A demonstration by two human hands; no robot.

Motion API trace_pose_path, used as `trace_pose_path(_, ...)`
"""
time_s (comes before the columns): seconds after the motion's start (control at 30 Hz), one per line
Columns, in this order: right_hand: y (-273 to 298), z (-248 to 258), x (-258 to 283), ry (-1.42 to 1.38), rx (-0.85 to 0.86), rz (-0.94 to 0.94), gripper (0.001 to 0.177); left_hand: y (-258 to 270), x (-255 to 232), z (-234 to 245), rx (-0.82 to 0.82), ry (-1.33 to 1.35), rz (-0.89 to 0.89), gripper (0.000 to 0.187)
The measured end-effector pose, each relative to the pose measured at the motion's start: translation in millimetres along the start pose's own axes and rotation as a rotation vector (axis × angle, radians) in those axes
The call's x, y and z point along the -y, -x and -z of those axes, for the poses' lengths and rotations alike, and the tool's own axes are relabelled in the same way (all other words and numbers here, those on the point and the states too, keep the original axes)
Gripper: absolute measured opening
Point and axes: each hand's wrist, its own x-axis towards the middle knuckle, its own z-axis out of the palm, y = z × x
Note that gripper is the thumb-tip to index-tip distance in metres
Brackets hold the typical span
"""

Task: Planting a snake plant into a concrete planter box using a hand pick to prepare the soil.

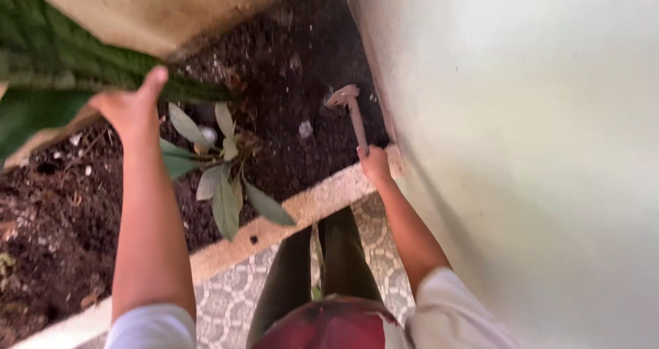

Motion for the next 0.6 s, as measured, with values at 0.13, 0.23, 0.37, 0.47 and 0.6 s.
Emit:
trace_pose_path(0.13, 15, 37, 107, 0.31, -0.057, 0.197, 0.035, 30, 8, 21, 0.004, 0.312, -0.407, 0.16)
trace_pose_path(0.23, 3, 47, 153, 0.225, -0.279, 0.563, 0.034, 45, 36, 38, 0.007, 0.565, -0.365, 0.15)
trace_pose_path(0.37, -33, 17, 148, 0.341, -0.339, 0.511, 0.033, 44, 116, 69, 0.136, 0.949, -0.232, 0.145)
trace_pose_path(0.47, -45, -23, 72, 0.325, -0.087, 0.105, 0.038, 43, 158, 99, 0.091, 1.042, -0.172, 0.134)
trace_pose_path(0.6, -66, -65, -7, 0.485, 0.016, -0.035, 0.037, 15, 200, 133, -0.22, 0.574, -0.196, 0.118)
